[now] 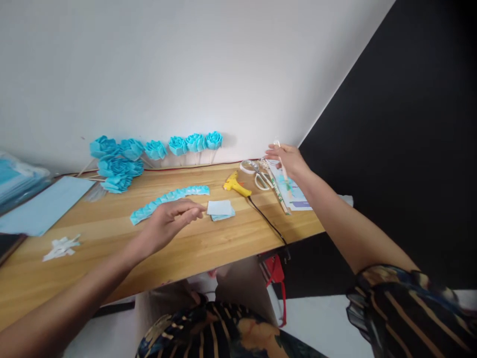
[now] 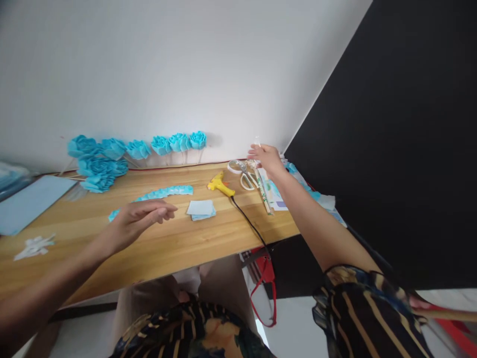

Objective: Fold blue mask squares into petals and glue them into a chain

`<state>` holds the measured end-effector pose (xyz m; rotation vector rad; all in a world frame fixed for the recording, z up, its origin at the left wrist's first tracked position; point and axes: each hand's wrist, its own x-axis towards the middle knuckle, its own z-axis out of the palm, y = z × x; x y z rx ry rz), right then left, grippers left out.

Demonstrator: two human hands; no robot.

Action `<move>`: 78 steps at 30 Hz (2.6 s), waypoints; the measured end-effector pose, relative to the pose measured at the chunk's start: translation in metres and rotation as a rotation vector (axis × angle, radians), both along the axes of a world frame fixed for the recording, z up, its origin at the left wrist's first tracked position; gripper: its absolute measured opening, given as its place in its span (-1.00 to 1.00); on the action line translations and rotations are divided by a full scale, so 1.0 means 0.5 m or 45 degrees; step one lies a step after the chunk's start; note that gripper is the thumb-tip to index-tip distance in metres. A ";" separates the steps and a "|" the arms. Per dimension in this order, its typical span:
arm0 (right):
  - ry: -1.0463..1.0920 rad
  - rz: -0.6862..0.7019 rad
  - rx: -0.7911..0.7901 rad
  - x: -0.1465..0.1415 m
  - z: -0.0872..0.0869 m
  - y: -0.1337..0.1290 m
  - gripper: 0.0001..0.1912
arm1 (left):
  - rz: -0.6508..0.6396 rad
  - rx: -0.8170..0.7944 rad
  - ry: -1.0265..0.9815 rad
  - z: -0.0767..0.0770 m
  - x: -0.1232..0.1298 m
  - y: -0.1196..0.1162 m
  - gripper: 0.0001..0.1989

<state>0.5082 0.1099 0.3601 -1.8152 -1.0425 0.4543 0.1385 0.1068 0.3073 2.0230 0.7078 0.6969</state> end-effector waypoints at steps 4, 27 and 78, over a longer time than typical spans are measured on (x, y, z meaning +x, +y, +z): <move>0.574 0.549 0.240 -0.162 0.038 -0.021 -0.77 | 0.007 -0.172 -0.189 0.015 0.049 -0.045 -0.59; 0.812 0.987 0.141 -0.479 -0.134 -0.170 -0.65 | 0.349 -0.932 -0.751 -0.085 -0.004 -0.173 -0.51; 0.235 0.656 0.095 -0.347 -0.118 -0.358 -0.68 | -0.205 -0.884 -0.159 -0.121 -0.015 -0.259 -0.47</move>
